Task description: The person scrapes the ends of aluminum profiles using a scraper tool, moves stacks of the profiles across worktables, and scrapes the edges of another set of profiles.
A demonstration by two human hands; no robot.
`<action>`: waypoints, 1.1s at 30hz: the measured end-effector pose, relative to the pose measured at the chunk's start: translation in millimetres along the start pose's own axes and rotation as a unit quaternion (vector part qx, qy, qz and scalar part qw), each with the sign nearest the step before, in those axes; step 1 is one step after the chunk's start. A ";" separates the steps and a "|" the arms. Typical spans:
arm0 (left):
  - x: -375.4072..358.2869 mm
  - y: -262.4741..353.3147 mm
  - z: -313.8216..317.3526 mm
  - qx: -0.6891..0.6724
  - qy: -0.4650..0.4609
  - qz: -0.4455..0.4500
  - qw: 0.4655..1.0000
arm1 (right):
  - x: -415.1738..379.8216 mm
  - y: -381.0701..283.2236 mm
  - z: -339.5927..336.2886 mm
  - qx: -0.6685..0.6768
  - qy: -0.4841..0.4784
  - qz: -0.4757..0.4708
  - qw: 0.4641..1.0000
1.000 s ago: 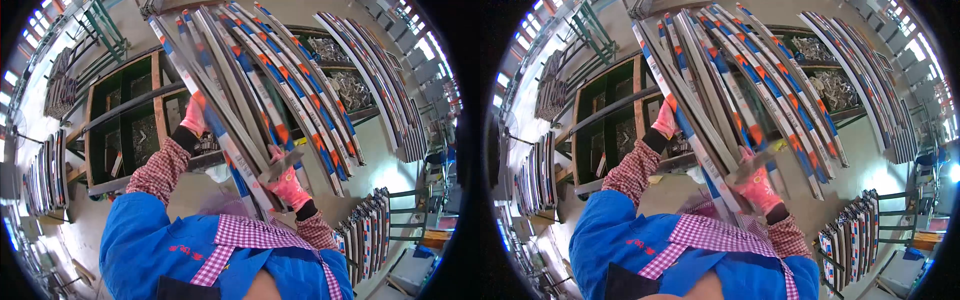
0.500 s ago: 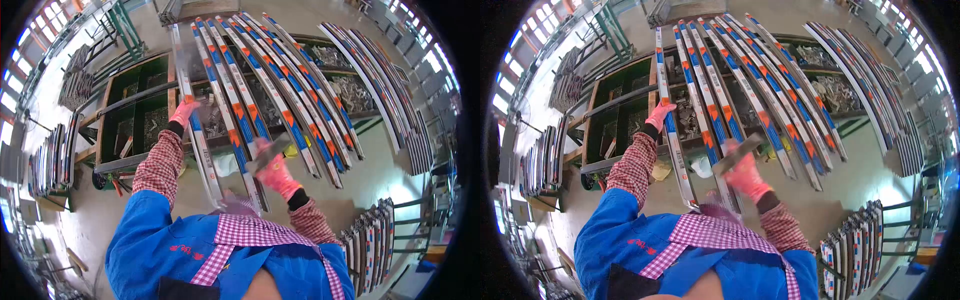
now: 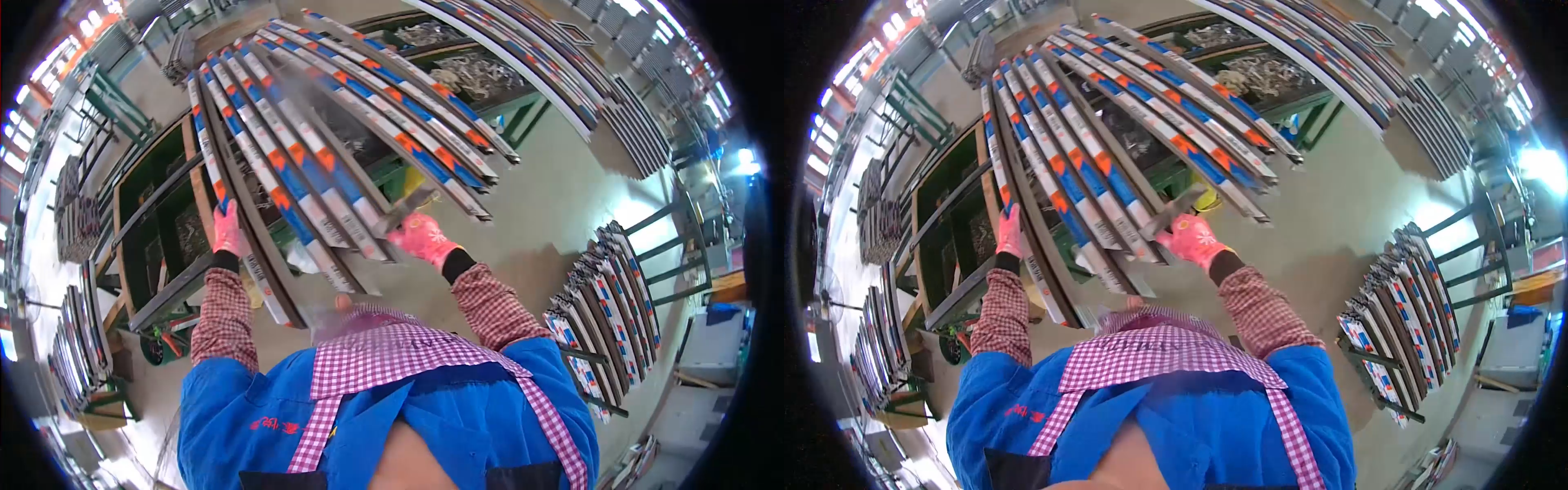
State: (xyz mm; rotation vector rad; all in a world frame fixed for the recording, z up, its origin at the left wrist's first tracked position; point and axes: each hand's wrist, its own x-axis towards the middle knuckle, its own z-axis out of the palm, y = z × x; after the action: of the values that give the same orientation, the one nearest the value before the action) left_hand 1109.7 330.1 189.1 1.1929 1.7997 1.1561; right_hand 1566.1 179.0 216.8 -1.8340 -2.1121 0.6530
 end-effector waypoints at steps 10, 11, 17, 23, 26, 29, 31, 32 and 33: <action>-146.9 55.2 -20.2 0.005 -0.036 -0.017 0.999 | 31.8 169.1 -156.9 0.086 0.167 0.166 0.968; -138.4 26.0 -23.7 0.020 0.025 -0.028 0.999 | 53.7 213.5 -153.9 0.054 0.132 0.204 0.968; -124.3 14.8 -37.3 -0.059 0.100 0.005 0.993 | 70.3 267.5 -146.9 0.146 0.048 0.293 0.944; -97.9 152.1 74.2 -0.127 -0.064 0.226 0.964 | 43.3 202.2 -142.3 0.212 -0.018 0.174 0.961; -98.8 236.2 162.4 0.064 -0.089 0.256 0.961 | 29.6 187.4 -141.3 0.222 -0.143 0.176 0.948; -144.4 300.5 272.0 -0.026 -0.182 0.249 0.951 | 2.4 181.8 -171.5 0.240 -0.102 0.084 0.962; -188.4 326.3 336.1 0.026 -0.265 0.214 0.940 | -4.4 221.0 -165.4 0.176 0.004 0.007 0.984; -213.5 329.5 365.4 0.025 -0.308 0.233 0.922 | -10.0 243.9 -166.1 0.144 0.059 -0.032 0.987; -239.9 339.3 398.9 0.101 -0.313 0.353 0.876 | -18.2 264.0 -180.8 0.052 0.046 -0.014 0.998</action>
State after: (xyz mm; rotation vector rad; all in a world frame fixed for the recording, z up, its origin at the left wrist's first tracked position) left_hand 1655.7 289.7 368.1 2.1616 1.0095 0.7819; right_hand 1883.5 215.7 242.9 -1.7418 -2.0037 0.6449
